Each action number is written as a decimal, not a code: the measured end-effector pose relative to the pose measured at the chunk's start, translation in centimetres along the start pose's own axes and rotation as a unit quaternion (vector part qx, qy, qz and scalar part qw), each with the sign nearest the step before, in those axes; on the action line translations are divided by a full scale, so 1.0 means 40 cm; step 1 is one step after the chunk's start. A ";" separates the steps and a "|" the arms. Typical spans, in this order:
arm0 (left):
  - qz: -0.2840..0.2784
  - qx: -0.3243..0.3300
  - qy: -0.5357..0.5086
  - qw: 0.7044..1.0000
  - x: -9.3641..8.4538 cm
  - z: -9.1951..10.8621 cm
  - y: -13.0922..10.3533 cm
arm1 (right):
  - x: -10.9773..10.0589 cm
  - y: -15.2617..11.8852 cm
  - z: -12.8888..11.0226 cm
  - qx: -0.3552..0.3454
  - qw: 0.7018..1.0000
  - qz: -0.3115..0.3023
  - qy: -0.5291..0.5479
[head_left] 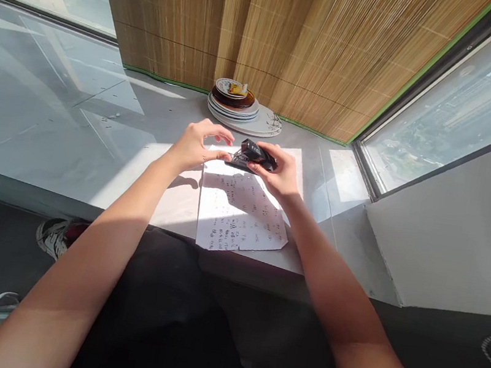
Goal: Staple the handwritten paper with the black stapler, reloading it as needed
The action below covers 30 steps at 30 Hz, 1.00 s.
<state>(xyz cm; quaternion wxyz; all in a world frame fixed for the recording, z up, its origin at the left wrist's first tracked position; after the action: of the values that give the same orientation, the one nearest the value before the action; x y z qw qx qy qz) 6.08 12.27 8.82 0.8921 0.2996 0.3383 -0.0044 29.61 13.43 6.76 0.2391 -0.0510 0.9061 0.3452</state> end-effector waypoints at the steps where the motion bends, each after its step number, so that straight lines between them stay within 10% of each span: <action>1: 0.017 -0.005 0.021 1.000 0.006 0.003 -0.001 | -0.029 0.007 0.017 0.012 0.999 0.027 -0.016; 5: -0.076 0.002 0.114 0.991 0.099 0.041 -0.024 | -0.148 0.019 0.102 0.062 0.989 0.087 -0.103; 10: -0.253 -0.005 0.178 0.951 0.187 0.060 -0.077 | -0.217 0.008 0.187 0.111 0.984 0.023 -0.136; 30: -0.256 0.008 0.144 0.956 0.228 0.092 -0.091 | -0.150 -0.001 0.155 0.093 0.984 -0.090 -0.120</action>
<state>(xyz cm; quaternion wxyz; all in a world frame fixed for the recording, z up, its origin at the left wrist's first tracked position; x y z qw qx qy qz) 14.57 9.07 3.55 0.8007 0.2071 0.5283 -0.1920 37.35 17.01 5.53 0.3802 -0.0680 0.8906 0.2402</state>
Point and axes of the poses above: each hand's wrist, its own y-axis towards the middle knuckle, its own x-axis out of the palm, z = x × y, the point moved 6 cm from there along y, towards the middle knuckle, and after that the axes turned 5 degrees about z, right-handed, at the moved point
